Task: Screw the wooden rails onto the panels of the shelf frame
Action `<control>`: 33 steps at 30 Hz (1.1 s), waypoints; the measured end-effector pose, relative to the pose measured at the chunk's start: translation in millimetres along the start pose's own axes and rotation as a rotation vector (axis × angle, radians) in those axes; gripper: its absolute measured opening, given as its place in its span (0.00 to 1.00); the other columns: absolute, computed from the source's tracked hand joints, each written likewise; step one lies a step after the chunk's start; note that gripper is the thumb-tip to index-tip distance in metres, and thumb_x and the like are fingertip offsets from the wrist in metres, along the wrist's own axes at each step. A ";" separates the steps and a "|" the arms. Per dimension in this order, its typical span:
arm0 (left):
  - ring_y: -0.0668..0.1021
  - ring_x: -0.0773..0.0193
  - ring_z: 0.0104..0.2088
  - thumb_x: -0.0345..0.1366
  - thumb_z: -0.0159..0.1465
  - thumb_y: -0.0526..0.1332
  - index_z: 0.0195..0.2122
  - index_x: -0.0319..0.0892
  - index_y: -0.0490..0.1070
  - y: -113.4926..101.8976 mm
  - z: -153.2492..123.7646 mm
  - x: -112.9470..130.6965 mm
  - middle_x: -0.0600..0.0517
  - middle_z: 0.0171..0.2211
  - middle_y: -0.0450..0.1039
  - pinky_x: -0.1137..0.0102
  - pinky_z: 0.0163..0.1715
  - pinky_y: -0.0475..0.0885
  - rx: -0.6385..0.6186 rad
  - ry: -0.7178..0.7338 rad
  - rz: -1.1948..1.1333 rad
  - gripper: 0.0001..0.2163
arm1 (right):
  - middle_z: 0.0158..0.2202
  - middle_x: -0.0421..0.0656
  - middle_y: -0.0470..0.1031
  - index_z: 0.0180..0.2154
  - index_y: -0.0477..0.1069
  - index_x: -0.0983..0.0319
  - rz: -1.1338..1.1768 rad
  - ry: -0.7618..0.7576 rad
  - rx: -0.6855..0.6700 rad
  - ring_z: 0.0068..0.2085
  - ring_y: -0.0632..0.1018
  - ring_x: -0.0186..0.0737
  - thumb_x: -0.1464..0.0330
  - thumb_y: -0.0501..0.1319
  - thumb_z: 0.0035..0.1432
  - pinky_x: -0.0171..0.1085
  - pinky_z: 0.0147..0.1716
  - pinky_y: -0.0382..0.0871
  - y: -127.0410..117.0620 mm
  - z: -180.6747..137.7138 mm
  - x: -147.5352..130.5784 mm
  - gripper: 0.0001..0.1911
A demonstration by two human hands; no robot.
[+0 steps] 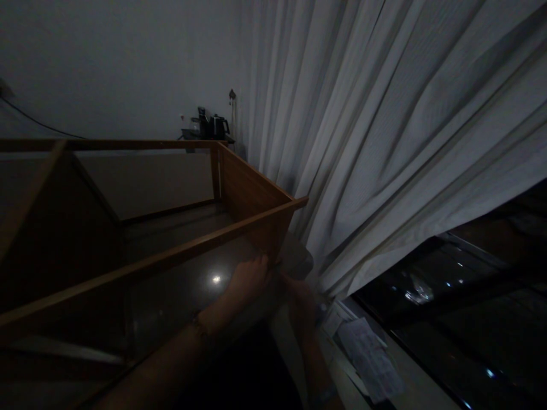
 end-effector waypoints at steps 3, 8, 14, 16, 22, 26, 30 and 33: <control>0.82 0.47 0.41 0.40 0.72 0.47 0.49 0.35 0.66 1.2 0.5 -0.7 0.38 0.41 0.77 0.59 0.37 0.75 0.002 -0.010 -0.002 0.16 | 0.43 0.46 0.81 0.47 0.78 0.57 0.026 0.087 0.052 0.43 0.80 0.42 0.62 0.53 0.67 0.42 0.43 0.73 -2.7 -0.5 -0.9 0.17; 0.82 0.50 0.42 0.41 0.72 0.46 0.51 0.35 0.65 1.0 1.0 -1.6 0.38 0.44 0.77 0.62 0.39 0.75 -0.005 -0.019 -0.006 0.16 | 0.42 0.46 0.81 0.45 0.79 0.59 0.051 0.076 0.068 0.42 0.80 0.43 0.61 0.54 0.67 0.42 0.43 0.73 -5.2 -1.7 -0.5 0.17; 0.82 0.51 0.43 0.42 0.72 0.46 0.51 0.37 0.66 0.1 1.3 -1.9 0.39 0.45 0.78 0.63 0.40 0.75 -0.011 -0.019 -0.024 0.17 | 0.41 0.45 0.81 0.44 0.79 0.57 0.035 0.027 0.053 0.41 0.80 0.42 0.62 0.54 0.67 0.41 0.43 0.74 -8.2 -3.9 -2.1 0.16; 0.82 0.51 0.42 0.44 0.72 0.47 0.50 0.36 0.66 0.1 1.5 -2.2 0.39 0.44 0.78 0.63 0.40 0.75 -0.008 -0.037 -0.027 0.18 | 0.41 0.45 0.81 0.44 0.79 0.57 0.040 0.018 0.061 0.41 0.80 0.42 0.63 0.54 0.67 0.41 0.42 0.74 -9.3 -4.4 -3.0 0.16; 0.82 0.47 0.43 0.51 0.69 0.50 0.47 0.35 0.69 -0.7 5.3 -2.6 0.37 0.43 0.78 0.61 0.39 0.75 0.014 -0.116 -0.038 0.22 | 0.41 0.46 0.82 0.43 0.79 0.57 0.033 0.007 0.088 0.41 0.81 0.42 0.63 0.54 0.67 0.41 0.42 0.75 -12.2 -4.3 -5.0 0.15; 0.82 0.49 0.41 0.50 0.71 0.47 0.46 0.35 0.70 -0.1 6.9 -2.1 0.38 0.41 0.79 0.62 0.38 0.75 0.016 -0.136 -0.040 0.22 | 0.40 0.45 0.82 0.43 0.79 0.58 0.043 0.002 0.086 0.41 0.81 0.42 0.62 0.55 0.67 0.40 0.42 0.75 -12.9 -3.9 -3.7 0.15; 0.82 0.49 0.41 0.50 0.71 0.47 0.45 0.36 0.71 2.7 6.7 -2.1 0.38 0.41 0.79 0.61 0.38 0.75 0.033 -0.142 -0.035 0.23 | 0.42 0.46 0.81 0.44 0.79 0.58 0.061 0.015 0.070 0.42 0.81 0.42 0.63 0.55 0.67 0.41 0.43 0.75 -13.7 -5.5 -1.4 0.15; 0.82 0.48 0.41 0.51 0.71 0.46 0.44 0.36 0.71 2.7 5.8 -1.5 0.38 0.41 0.79 0.61 0.38 0.74 0.055 -0.142 -0.033 0.23 | 0.43 0.46 0.81 0.45 0.79 0.58 0.079 0.001 0.061 0.42 0.81 0.42 0.63 0.55 0.67 0.41 0.43 0.75 -15.3 -7.1 -0.8 0.14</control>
Point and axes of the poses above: each hand's wrist, its own z-axis towards the middle knuckle, its own y-axis out of the palm, x = y × z, the point moved 3 cm from there along z, towards the middle knuckle
